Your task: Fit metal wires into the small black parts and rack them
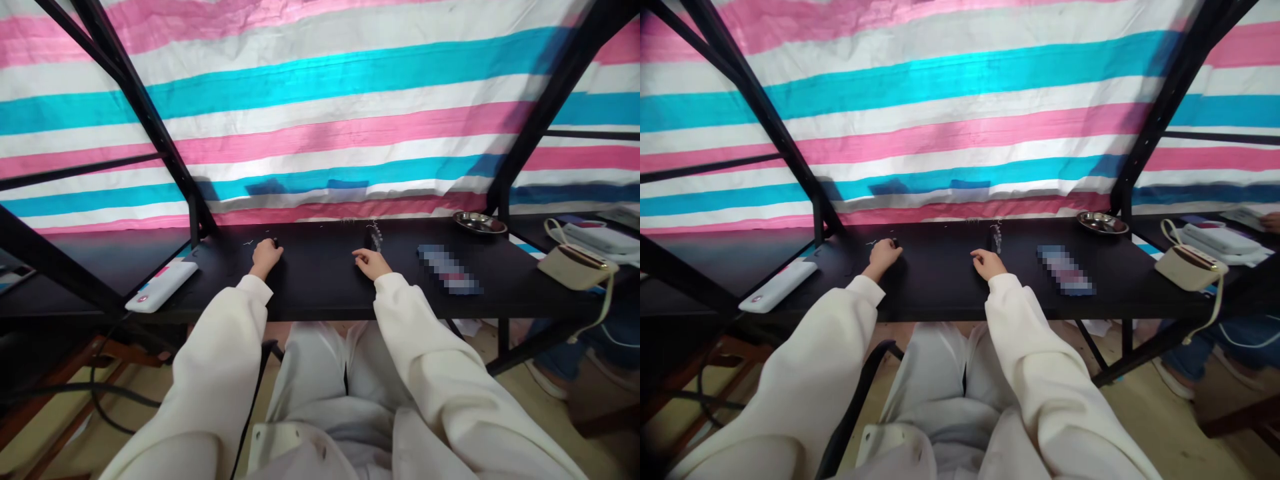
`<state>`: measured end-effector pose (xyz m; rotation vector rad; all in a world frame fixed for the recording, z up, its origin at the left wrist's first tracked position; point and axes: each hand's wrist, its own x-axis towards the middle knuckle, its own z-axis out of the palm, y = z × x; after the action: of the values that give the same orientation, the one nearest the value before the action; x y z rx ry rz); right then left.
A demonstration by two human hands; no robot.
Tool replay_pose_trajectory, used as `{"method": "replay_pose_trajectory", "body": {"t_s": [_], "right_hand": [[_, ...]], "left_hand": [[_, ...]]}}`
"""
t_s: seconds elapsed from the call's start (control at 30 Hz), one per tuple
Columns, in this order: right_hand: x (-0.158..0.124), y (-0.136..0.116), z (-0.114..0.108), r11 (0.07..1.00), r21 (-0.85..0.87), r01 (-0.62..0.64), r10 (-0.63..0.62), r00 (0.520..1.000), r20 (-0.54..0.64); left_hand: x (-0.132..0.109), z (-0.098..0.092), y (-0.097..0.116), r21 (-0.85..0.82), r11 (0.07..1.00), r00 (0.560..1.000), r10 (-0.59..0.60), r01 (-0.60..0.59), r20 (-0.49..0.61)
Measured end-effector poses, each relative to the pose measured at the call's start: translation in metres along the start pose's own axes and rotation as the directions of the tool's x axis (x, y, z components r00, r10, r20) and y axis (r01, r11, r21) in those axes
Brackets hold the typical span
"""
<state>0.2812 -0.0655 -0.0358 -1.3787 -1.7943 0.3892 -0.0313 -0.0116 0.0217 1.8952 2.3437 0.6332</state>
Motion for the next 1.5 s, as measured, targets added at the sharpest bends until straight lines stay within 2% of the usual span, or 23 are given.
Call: {"method": "replay_pose_trajectory", "body": {"t_s": [0.2, 0.7, 0.77, 0.83, 0.93, 1.07, 1.17, 1.3, 1.37, 1.5], "right_hand": [[0.000, 0.002, 0.000, 1.000, 0.004, 0.003, -0.003, 1.000, -0.007], [-0.003, -0.009, -0.005, 1.000, 0.011, -0.024, 0.024, 1.000, -0.011], [-0.004, -0.013, -0.008, 0.999, -0.013, -0.030, 0.030, 0.998, -0.049], [-0.006, -0.017, -0.013, 0.994, -0.071, -0.083, 0.072, 0.987, -0.146], [-0.007, -0.024, -0.021, 0.964, -0.128, -0.233, 0.179, 0.924, -0.338], [-0.005, -0.026, -0.028, 0.914, -0.091, -0.396, 0.300, 0.808, -0.506], [-0.003, -0.023, -0.029, 0.887, -0.037, -0.460, 0.370, 0.757, -0.539], [0.000, -0.013, -0.026, 0.849, 0.006, -0.528, 0.462, 0.737, -0.494], [0.002, -0.007, -0.024, 0.831, -0.021, -0.557, 0.486, 0.743, -0.460], [0.004, 0.003, -0.019, 0.819, -0.155, -0.553, 0.457, 0.791, -0.407]], "left_hand": [[0.009, -0.001, -0.014, 0.024, 0.999, 0.998, -0.047, 0.047, 0.034], [0.009, -0.003, -0.019, 0.050, 0.992, 0.991, -0.122, 0.120, 0.052], [0.009, -0.003, -0.020, 0.080, 0.990, 0.991, -0.118, 0.113, 0.063], [0.007, -0.006, -0.020, 0.129, 0.988, 0.992, -0.100, 0.090, 0.074], [0.002, -0.013, -0.016, 0.209, 0.977, 0.993, -0.063, 0.042, 0.095], [-0.015, -0.026, -0.003, 0.293, 0.955, 0.985, -0.007, -0.045, 0.175], [-0.034, -0.031, 0.011, 0.310, 0.942, 0.962, 0.040, -0.126, 0.270], [-0.066, -0.021, 0.037, 0.158, 0.928, 0.893, 0.264, -0.339, 0.365], [-0.084, -0.010, 0.054, 0.072, 0.904, 0.866, 0.377, -0.421, 0.329], [-0.114, 0.017, 0.094, -0.062, 0.838, 0.805, 0.538, -0.541, 0.249]]}}
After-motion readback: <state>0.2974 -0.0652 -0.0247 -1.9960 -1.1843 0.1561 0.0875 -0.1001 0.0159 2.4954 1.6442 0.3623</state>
